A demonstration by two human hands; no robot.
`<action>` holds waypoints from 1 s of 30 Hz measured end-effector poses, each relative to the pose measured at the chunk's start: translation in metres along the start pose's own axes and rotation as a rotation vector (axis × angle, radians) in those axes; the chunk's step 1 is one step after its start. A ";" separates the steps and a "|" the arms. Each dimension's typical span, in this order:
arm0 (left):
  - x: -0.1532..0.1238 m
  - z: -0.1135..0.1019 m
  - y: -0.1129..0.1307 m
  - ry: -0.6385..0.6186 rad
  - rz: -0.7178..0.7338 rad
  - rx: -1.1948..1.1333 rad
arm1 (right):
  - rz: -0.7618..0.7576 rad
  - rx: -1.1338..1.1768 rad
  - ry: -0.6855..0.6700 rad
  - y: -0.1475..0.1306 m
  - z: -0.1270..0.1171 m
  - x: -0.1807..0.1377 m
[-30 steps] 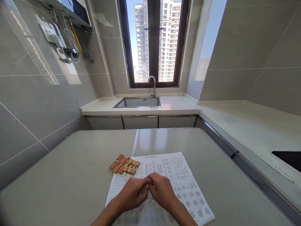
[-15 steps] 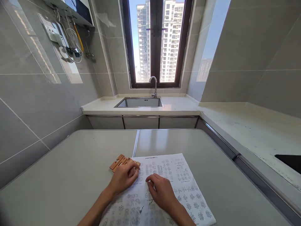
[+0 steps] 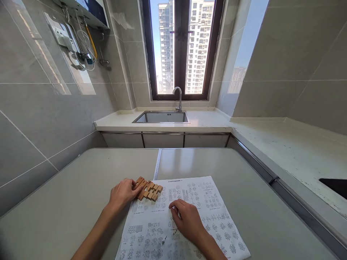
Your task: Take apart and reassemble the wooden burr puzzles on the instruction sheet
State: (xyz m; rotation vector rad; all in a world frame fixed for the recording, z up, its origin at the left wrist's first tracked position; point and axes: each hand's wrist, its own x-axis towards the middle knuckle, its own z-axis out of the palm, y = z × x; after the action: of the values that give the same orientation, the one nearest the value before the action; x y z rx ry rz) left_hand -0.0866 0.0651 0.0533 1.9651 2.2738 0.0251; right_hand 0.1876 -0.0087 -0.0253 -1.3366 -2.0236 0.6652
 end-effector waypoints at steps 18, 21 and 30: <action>0.031 -0.006 0.024 -0.117 0.046 0.097 | -0.015 0.003 0.011 0.001 -0.001 0.000; 0.036 -0.007 0.028 -0.135 0.041 0.102 | -0.013 0.011 0.009 0.000 -0.001 -0.001; 0.046 -0.008 0.021 -0.140 0.059 0.131 | -0.021 0.016 0.010 0.002 -0.001 0.000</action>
State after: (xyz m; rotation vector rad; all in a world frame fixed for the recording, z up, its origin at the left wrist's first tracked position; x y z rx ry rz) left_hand -0.0734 0.1140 0.0595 2.0255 2.1800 -0.2534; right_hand 0.1890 -0.0083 -0.0261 -1.3052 -2.0172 0.6631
